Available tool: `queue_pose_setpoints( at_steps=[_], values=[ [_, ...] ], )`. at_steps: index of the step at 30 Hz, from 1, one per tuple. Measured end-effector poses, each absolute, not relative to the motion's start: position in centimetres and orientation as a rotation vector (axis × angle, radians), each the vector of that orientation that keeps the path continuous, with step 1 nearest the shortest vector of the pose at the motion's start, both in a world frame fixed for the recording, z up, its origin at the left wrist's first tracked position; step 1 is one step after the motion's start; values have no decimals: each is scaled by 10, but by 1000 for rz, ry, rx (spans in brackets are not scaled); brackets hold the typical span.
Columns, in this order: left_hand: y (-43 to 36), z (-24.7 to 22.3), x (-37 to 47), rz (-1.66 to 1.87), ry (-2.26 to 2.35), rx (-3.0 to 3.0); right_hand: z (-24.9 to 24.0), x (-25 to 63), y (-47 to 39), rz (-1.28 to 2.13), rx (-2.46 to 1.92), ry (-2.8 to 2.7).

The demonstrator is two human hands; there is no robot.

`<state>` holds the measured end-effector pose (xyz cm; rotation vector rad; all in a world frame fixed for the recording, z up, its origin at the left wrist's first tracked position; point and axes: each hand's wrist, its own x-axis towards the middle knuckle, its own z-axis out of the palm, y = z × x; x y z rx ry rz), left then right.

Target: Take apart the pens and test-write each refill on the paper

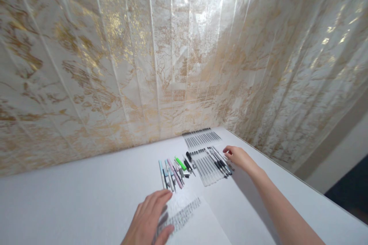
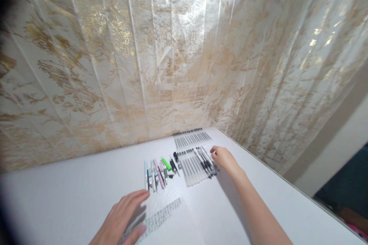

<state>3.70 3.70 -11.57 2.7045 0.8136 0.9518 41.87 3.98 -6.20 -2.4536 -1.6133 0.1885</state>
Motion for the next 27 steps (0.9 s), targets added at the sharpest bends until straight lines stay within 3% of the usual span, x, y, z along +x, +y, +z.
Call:
queue_pose_setpoints(
  at_steps=[4,8,17,21,27],
  values=[
    [80,-88,43,852,866,2730,-51,402,38,155,-2363,-1646],
    [107,-94,50,752,813,2790,-40,381,34,142,-2260,-1697],
    [87,-95,22,712,977,2614,-27,316,30,253,-1958,-1873],
    [82,-97,9,650,1267,2643,-37,279,28,337,-1781,-1996],
    [81,-81,4,84,1626,2697,-49,240,18,309,-1430,-2118]
  ],
)
